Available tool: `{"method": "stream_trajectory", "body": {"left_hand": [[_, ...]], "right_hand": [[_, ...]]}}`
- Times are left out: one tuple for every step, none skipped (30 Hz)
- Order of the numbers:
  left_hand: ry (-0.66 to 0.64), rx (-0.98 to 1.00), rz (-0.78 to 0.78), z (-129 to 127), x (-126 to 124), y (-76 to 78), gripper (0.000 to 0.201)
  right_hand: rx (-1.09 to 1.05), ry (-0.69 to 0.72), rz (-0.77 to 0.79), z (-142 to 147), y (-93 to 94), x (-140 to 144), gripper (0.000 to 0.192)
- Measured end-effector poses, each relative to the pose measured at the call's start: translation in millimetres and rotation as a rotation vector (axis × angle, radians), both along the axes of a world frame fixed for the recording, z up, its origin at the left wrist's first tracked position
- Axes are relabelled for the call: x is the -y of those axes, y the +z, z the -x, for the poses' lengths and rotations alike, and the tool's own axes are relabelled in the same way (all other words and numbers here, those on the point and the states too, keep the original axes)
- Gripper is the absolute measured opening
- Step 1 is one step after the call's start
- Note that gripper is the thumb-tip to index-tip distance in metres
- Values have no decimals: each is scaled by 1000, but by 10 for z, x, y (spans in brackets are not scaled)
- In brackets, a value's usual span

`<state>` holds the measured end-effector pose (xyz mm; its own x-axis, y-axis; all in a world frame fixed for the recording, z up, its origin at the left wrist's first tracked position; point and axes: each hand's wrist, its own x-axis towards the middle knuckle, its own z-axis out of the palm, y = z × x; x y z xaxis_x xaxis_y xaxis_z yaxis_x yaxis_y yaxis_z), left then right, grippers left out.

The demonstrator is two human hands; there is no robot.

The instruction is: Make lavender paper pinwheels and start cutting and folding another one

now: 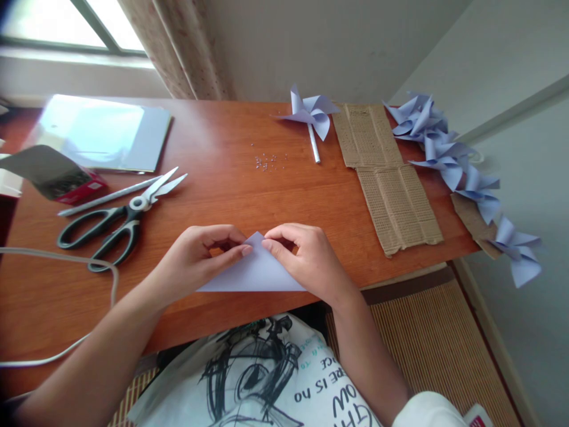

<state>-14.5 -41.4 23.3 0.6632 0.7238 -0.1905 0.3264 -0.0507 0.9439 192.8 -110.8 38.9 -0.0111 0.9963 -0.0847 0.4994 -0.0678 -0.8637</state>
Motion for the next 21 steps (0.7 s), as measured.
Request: {"method": "stream_trajectory", "body": {"left_hand": [[-2,-1,-3,2,-1,2,22],[-4,-2,-6,2,-2,4,22],[-6,-3,-9,1,-4,6,22],[-8,-3,-12,-1,-6,6,21],[-9,-3,-14,-4,-7,6,21],[-11,-3,-14,-6,-8,6,21],[-12,-2,-16,-8,-8,5,20],[-13,-1,-16,-9,-7,4,20],[-14,-1,-16,-9,-6,2,20],[-14,-1,-17,-8,-4,1,20],[-15,-1,-16,-8,-3,-1,21],[-15,1,-15,-7,-3,-3,21],[-16,3,-14,-8,-3,-5,21],[-15,5,-12,-9,-3,-7,22],[-14,7,-11,-11,-4,-9,22],[-15,9,-9,-13,-5,-10,21],[-16,11,-8,-14,-6,-11,21],[-16,11,-8,-15,-6,-10,21],[-16,11,-10,-15,-5,-8,21],[-16,10,-13,-14,-4,-5,21],[-15,8,-17,-12,-2,-2,21]], "right_hand": [[2,1,-1,0,0,2,11],[2,3,1,-1,1,4,11],[2,3,1,-1,3,5,11],[1,2,3,-1,6,6,11],[1,0,4,-1,8,6,11],[0,-1,5,-1,11,5,11],[0,-1,6,-2,13,4,11],[1,-1,7,-2,15,3,11],[2,1,8,-3,16,3,11],[2,2,9,-3,17,3,11],[2,3,9,-3,18,4,11],[3,2,11,-3,18,6,11],[3,1,11,-3,19,7,11],[4,0,10,-3,21,8,11],[5,1,8,-3,22,9,11],[7,1,6,-3,23,9,10],[8,2,4,-4,24,9,10],[8,3,3,-5,25,8,10],[7,4,3,-6,24,7,10],[7,6,2,-7,23,6,10],[9,7,1,-8,20,6,10]]}}
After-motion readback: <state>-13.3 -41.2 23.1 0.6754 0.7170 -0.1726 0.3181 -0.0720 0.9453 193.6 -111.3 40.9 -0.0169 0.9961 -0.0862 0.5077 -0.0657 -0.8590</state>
